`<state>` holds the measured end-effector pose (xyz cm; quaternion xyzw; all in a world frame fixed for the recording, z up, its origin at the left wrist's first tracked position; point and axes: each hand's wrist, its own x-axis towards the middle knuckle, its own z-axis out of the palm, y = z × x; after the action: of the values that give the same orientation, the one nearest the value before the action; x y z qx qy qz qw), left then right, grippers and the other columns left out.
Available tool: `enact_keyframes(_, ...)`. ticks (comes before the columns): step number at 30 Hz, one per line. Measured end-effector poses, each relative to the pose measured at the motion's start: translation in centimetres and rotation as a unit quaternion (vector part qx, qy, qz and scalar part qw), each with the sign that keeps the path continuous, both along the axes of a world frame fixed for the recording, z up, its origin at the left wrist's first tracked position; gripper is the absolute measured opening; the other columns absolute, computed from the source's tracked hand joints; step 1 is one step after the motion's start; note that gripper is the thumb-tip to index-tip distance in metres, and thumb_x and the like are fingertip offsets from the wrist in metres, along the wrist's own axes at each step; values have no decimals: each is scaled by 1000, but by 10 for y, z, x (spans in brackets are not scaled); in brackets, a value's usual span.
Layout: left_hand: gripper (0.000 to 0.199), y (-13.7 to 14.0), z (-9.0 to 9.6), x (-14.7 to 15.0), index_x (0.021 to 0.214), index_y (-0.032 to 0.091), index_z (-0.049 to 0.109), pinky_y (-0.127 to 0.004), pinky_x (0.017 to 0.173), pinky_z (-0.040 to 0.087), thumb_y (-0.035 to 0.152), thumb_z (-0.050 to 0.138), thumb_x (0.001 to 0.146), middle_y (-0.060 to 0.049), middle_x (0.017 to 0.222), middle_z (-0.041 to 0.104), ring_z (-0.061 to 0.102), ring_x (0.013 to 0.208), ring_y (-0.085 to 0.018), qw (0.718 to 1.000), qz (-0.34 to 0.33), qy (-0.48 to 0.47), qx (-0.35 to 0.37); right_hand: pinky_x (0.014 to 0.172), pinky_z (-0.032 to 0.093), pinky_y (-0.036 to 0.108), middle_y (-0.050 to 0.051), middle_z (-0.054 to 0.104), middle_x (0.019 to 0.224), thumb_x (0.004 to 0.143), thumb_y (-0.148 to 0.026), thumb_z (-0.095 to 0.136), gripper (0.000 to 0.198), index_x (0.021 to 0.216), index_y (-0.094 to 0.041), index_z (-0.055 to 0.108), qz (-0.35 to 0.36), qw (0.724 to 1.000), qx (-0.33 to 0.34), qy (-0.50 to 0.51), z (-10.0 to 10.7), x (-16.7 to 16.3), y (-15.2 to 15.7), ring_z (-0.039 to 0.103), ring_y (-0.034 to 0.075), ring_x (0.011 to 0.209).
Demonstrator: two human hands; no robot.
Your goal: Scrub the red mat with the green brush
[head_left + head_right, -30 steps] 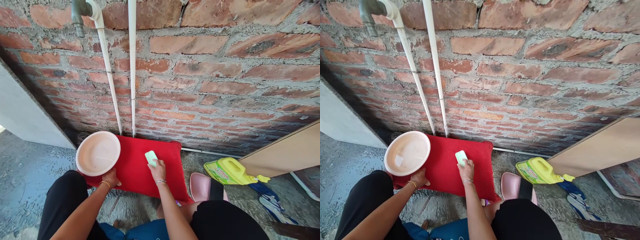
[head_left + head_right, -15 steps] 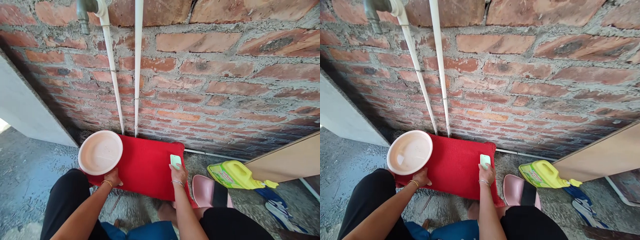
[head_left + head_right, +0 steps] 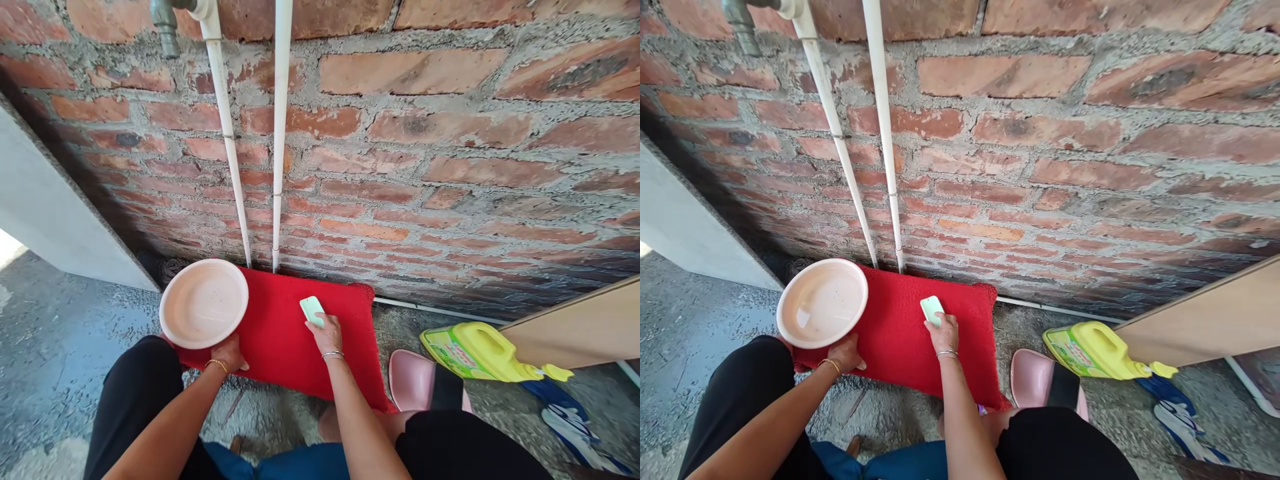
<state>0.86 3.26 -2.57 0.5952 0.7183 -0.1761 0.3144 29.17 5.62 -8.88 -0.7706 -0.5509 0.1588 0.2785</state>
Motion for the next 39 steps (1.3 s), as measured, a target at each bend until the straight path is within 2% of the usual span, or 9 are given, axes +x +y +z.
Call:
enact_keyframes(7, 60, -1, 0, 0, 97, 18, 57, -35, 82, 48, 32, 80, 44, -12, 109, 66, 61, 104, -29, 1000, -12, 7, 2, 78, 43, 43, 11, 57, 87, 66, -46, 63, 47, 101, -13, 66, -237, 970, -40, -25, 7, 71, -14, 54, 29, 87)
enact_keyframes(9, 59, -1, 2, 1, 97, 18, 57, -35, 82, 49, 31, 81, 44, -12, 109, 66, 61, 104, -29, 1000, -9, 10, 5, 78, 43, 43, 11, 58, 85, 67, -47, 63, 48, 100, -13, 66, -211, 977, -23, -27, 9, 67, -13, 53, 29, 88)
enact_keyframes(13, 61, -1, 4, 2, 97, 17, 58, -36, 83, 49, 31, 81, 43, -13, 106, 67, 61, 102, -30, 1000, -10, 13, 2, 82, 42, 40, 9, 57, 87, 68, -45, 63, 38, 93, -16, 68, -47, 998, 39, -25, 8, 25, -4, 53, 25, 87)
enact_keyframes(17, 63, 0, 4, 2, 98, 18, 58, -36, 83, 49, 33, 82, 41, -13, 108, 67, 61, 104, -30, 1000, -14, 12, 3, 74, 43, 32, 6, 56, 87, 64, -41, 68, 31, 88, -22, 69, 43, 998, 34, 4, 0, -17, 8, 52, 19, 78)
enact_keyframes(22, 62, 2, 1, 2, 99, 19, 58, -33, 82, 48, 33, 81, 43, -11, 105, 68, 62, 102, -28, 1000, -12, 12, -15, 68, 43, 31, 4, 56, 84, 62, -44, 69, 34, 89, -22, 69, 35, 999, 16, 14, -5, -6, 12, 52, 18, 72)
enact_keyframes(28, 64, 1, -2, 1, 101, 19, 58, -33, 84, 48, 32, 81, 43, -12, 110, 67, 61, 105, -28, 1000, -10, 14, -8, 73, 44, 40, 8, 56, 80, 64, -45, 65, 40, 91, -16, 69, -149, 988, -3, -44, 2, 64, -1, 53, 24, 76)
enact_keyframes(31, 65, 1, 0, 1, 101, 18, 58, -35, 84, 48, 33, 81, 42, -13, 110, 66, 60, 106, -29, 1000, -15, 10, -6, 71, 44, 39, 7, 55, 77, 65, -45, 64, 38, 89, -16, 69, -193, 980, -11, -58, 5, 73, -5, 51, 23, 71)
enact_keyframes(33, 65, 1, 1, 1, 100, 18, 58, -35, 84, 48, 32, 82, 41, -13, 110, 66, 60, 106, -30, 1000, -9, 7, -8, 73, 44, 39, 8, 55, 78, 66, -45, 64, 38, 89, -16, 69, -166, 984, 10, -57, 6, 61, -5, 52, 23, 74)
enact_keyframes(39, 62, 2, 3, 2, 97, 18, 57, -33, 83, 48, 32, 81, 41, -13, 108, 67, 61, 103, -29, 1000, -6, 4, -10, 74, 44, 33, 5, 54, 86, 68, -44, 63, 30, 88, -22, 69, 17, 998, 62, -12, 2, -4, 11, 51, 20, 79)
